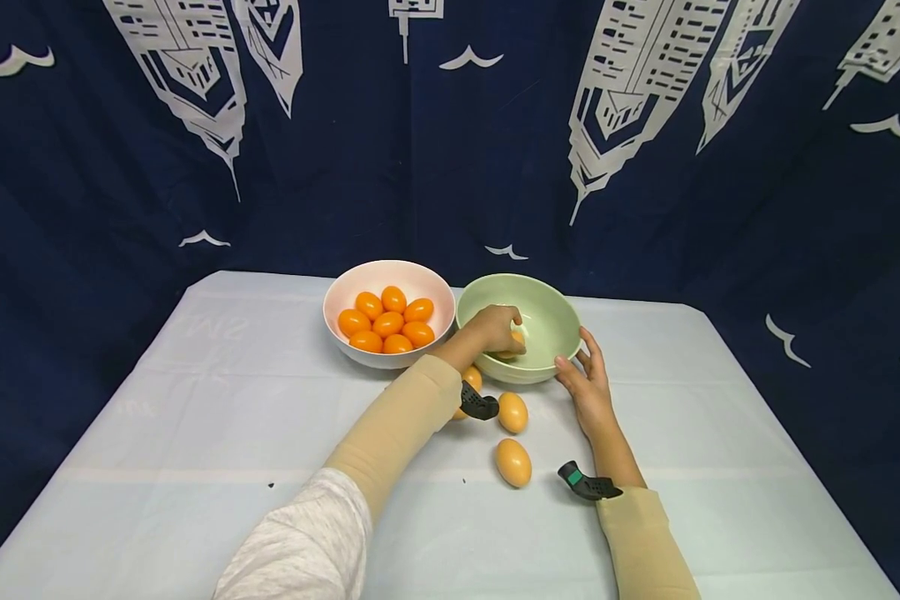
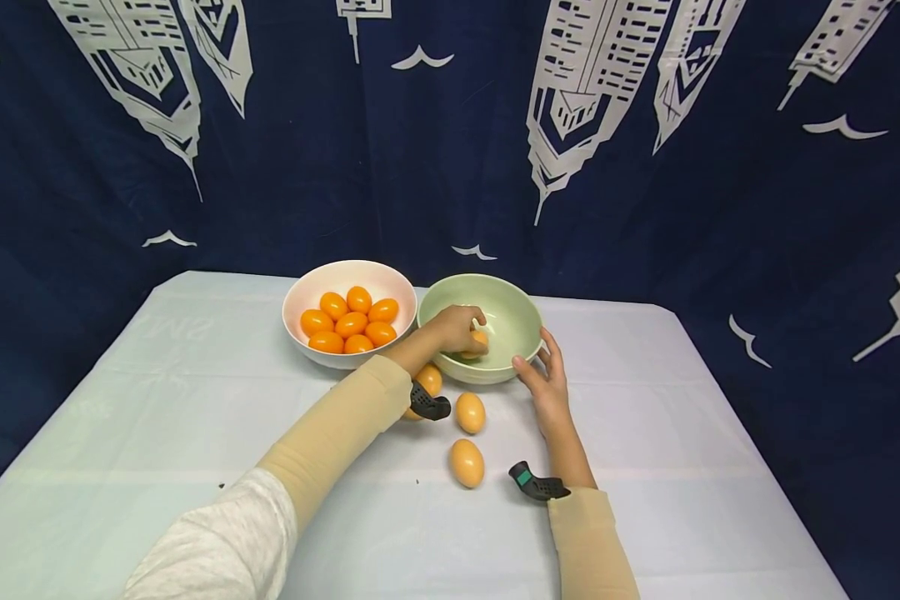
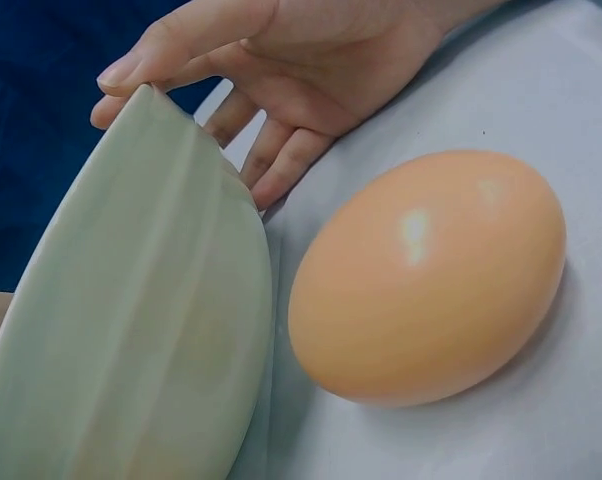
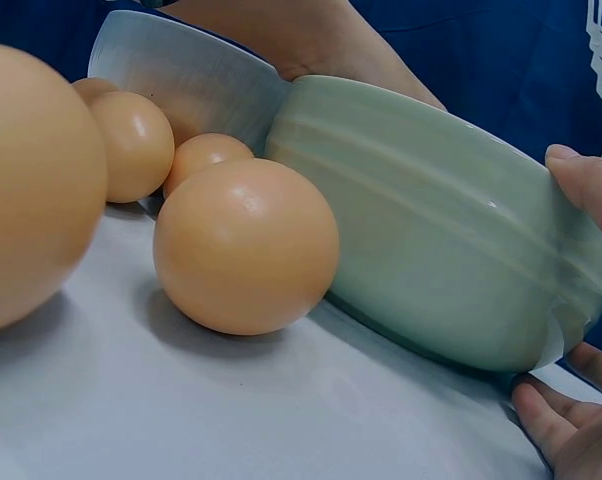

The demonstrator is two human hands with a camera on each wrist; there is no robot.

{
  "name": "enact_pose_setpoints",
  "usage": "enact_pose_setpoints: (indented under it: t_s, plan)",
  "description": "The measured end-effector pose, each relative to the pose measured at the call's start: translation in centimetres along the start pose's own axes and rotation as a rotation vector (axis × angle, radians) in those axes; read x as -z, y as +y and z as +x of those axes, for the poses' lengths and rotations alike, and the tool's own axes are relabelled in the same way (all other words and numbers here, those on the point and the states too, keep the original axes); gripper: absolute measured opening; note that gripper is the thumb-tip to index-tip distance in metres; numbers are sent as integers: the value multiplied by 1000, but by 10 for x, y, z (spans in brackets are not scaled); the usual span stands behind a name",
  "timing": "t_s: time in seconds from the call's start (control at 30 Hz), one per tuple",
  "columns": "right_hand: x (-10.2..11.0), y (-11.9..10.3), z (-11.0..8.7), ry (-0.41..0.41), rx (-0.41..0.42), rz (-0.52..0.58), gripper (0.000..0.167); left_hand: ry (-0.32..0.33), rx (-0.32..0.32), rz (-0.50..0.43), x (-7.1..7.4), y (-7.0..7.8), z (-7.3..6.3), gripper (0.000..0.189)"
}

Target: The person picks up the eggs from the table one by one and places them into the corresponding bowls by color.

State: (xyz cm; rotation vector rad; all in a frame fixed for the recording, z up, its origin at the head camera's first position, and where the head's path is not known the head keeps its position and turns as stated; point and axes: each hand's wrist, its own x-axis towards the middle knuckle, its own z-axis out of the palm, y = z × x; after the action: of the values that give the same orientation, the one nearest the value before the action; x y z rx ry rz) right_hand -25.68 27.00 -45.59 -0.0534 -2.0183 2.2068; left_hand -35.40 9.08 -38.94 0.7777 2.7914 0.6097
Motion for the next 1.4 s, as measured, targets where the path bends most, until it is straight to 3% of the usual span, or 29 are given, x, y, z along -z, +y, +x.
enact_pose_setpoints:
  t_s: [0.17, 0.37, 0.47, 0.87, 1.07, 1.27, 1.4]
  plan:
    - [0, 0, 0, 0, 4, 3, 72, 67, -55, -23, -1, -1, -2, 55]
    - [1, 0, 2, 5, 3, 3, 72, 290, -185, -246, -1, -3, -18, 41]
    - [0, 0, 2, 8, 0, 4, 72, 343, -214, -334, -1, -8, -31, 34]
    - [-1, -1, 2, 17, -22, 7, 71, 272, -232, -547, -1, -28, -72, 26]
    - [-1, 2, 1, 16, -22, 11, 71, 274, -271, -603, 2, -32, -90, 25]
    - [-1, 2, 1, 15, -8, 16, 71, 258, -247, -639, 5, -41, -110, 25]
    - [0, 1, 2, 13, -13, 16, 72, 289, -241, -622, 3, -48, -125, 23]
